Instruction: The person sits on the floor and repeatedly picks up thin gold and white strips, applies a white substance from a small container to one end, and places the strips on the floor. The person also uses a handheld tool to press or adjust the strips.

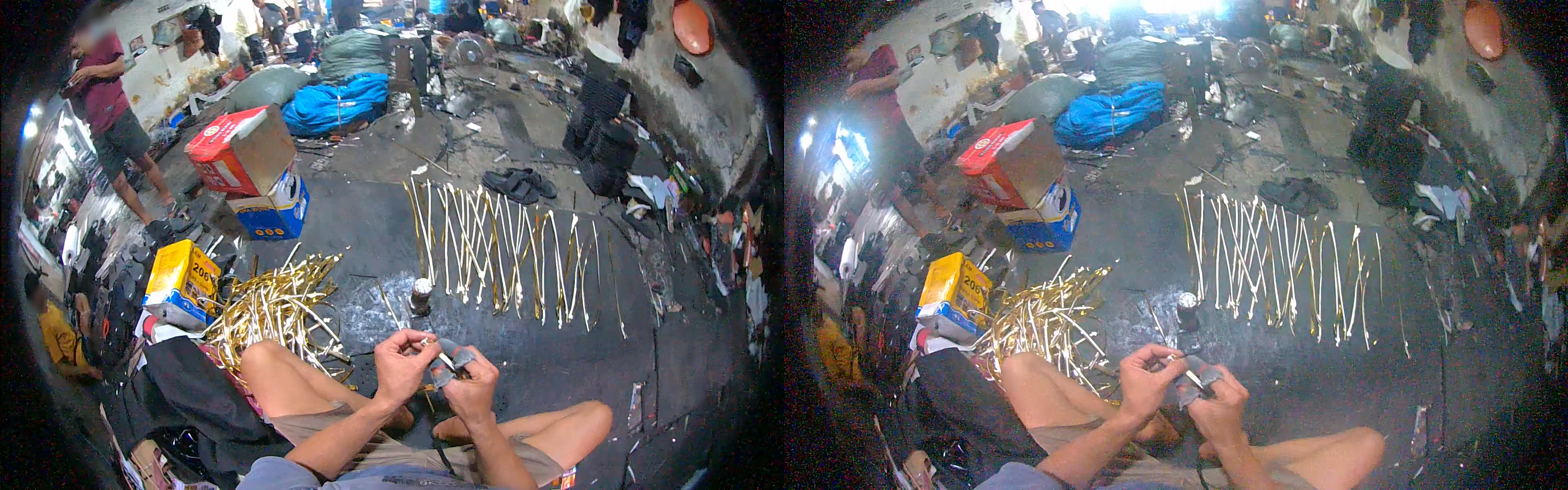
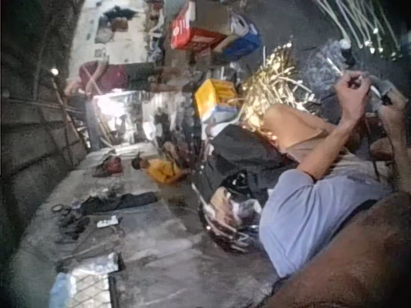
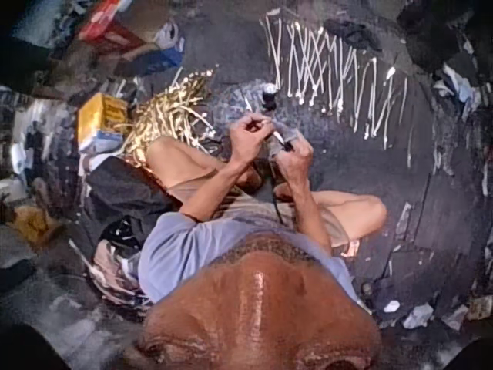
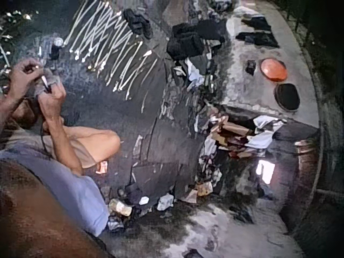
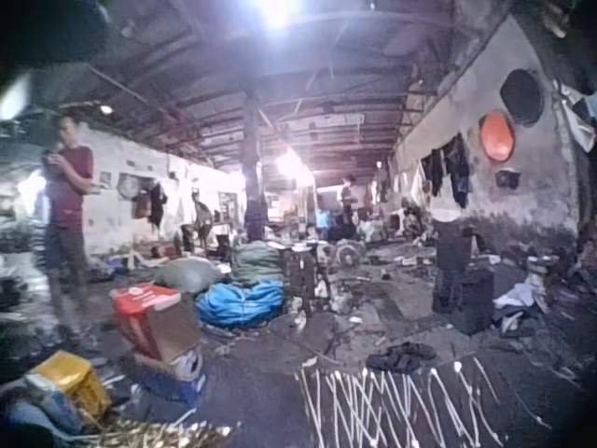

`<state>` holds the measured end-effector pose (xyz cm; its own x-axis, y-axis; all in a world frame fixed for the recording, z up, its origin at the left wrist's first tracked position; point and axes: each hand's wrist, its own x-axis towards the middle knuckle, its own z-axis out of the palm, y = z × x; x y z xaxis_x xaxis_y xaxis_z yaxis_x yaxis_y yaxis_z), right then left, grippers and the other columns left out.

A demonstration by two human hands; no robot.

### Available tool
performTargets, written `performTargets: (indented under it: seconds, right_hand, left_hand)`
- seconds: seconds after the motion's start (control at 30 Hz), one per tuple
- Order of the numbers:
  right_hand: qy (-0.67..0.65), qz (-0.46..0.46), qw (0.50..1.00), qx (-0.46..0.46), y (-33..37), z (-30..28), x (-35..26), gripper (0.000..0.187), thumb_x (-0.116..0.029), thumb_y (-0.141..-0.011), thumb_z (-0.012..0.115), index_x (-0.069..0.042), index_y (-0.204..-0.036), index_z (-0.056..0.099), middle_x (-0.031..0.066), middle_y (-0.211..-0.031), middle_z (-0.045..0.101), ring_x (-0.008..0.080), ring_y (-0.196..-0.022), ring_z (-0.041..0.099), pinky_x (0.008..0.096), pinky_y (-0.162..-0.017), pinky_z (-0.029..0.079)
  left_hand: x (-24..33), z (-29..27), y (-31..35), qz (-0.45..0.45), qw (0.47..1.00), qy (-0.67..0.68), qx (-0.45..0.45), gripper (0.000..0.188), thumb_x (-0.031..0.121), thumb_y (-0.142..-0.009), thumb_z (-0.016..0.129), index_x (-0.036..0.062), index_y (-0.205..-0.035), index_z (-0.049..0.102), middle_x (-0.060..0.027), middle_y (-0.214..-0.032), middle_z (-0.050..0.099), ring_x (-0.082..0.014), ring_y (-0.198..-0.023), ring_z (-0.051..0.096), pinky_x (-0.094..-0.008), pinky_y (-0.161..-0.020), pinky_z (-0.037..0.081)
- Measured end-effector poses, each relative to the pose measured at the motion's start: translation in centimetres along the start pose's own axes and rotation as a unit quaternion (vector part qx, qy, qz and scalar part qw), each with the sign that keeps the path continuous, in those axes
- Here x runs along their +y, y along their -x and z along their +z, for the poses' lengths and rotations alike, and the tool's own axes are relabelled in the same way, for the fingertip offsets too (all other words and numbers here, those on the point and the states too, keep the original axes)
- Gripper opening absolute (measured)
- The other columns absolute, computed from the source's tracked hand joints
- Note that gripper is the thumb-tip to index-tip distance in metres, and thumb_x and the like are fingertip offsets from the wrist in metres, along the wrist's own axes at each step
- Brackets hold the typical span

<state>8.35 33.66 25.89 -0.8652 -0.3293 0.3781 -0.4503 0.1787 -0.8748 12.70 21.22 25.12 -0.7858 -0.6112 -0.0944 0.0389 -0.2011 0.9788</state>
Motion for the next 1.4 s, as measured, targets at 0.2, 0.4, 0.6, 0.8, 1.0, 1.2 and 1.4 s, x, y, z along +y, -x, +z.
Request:
performTargets:
  seconds: [0.2,0.4,0.6,0.8,1.0,1.2,1.4]
  right_hand:
    - [0.035,0.003,0.999,-0.031,0.6,-0.9,-0.4,0.028,-0.01,-0.068,0.082,-0.002,-0.094,0.075,0.0108,-0.08,0.068,0.026,-0.067,0.066,0.0369,-0.06,0.051]
    - [0.039,-0.088,0.995,-0.009,-0.3,-1.2,-0.1,0.022,-0.009,-0.07,0.08,-0.002,-0.089,0.073,0.0112,-0.073,0.062,0.0279,-0.061,0.06,0.0387,-0.055,0.047]
    - [0.035,-0.073,0.996,-0.048,-0.2,-0.4,-0.7,0.018,-0.007,-0.071,0.079,-0.001,-0.086,0.07,0.0127,-0.072,0.059,0.0278,-0.06,0.059,0.0389,-0.053,0.045]
    - [0.06,-0.074,0.994,-0.06,1.7,-1.3,-0.2,0.018,-0.005,-0.07,0.079,-0.001,-0.085,0.07,0.0101,-0.073,0.063,0.026,-0.058,0.06,0.0371,-0.052,0.046]
    - [0.118,-0.072,0.985,-0.101,5.9,-3.6,1.3,0.013,-0.007,-0.07,0.077,-0.001,-0.078,0.07,0.0098,-0.07,0.064,0.0262,-0.059,0.061,0.0347,-0.054,0.048]
    - [0.156,0.144,0.972,-0.105,13.2,-7.2,5.3,0.009,-0.008,-0.075,0.077,-0.001,-0.077,0.071,0.0102,-0.07,0.067,0.0196,-0.063,0.065,0.0318,-0.056,0.05]
    - [0.102,0.26,0.943,-0.182,14.4,-7.1,6.0,0.014,-0.013,-0.077,0.074,-0.003,-0.086,0.072,0.0188,-0.083,0.071,0.0354,-0.074,0.07,0.0446,-0.067,0.054]
  left_hand:
    - [0.5,-0.6,0.7,-0.054,0.997,0.039,-0.04,0.017,0.001,-0.086,0.075,-0.0029,-0.102,0.071,-0.0051,-0.088,0.072,-0.0098,-0.078,0.067,-0.0262,-0.066,0.056]
    - [-1.0,-1.2,0.9,-0.159,0.965,0.201,-0.061,0.021,0.007,-0.094,0.069,-0.0038,-0.111,0.07,-0.0071,-0.101,0.071,-0.0146,-0.087,0.068,-0.0316,-0.076,0.06]
    - [0.2,-2.6,-0.6,-0.181,0.966,0.178,-0.045,0.013,0.008,-0.091,0.073,-0.0003,-0.101,0.072,-0.0047,-0.091,0.072,-0.0118,-0.079,0.065,-0.0267,-0.074,0.053]
    - [1.4,-5.1,-6.9,-0.118,0.976,0.181,0.017,0.01,0.009,-0.09,0.071,0.0004,-0.096,0.07,-0.0044,-0.085,0.069,-0.0126,-0.073,0.063,-0.0257,-0.069,0.052]
    - [-2.1,-11.6,-16.9,-0.14,0.968,0.143,0.15,0.012,0.014,-0.089,0.073,0.0051,-0.097,0.07,-0.003,-0.088,0.067,-0.0128,-0.079,0.06,-0.0271,-0.069,0.051]
    - [-12.5,-14.9,-24.5,-0.194,0.939,0.119,0.257,0.013,0.004,-0.08,0.078,0.0002,-0.077,0.066,-0.0071,-0.066,0.063,-0.0136,-0.047,0.054,-0.0243,-0.041,0.043]
    - [-21.0,-16.9,-27.3,-0.188,0.923,-0.003,0.337,0.019,0.005,-0.078,0.077,-0.0006,-0.065,0.064,-0.0111,-0.063,0.064,-0.0214,-0.049,0.059,-0.0327,-0.044,0.047]
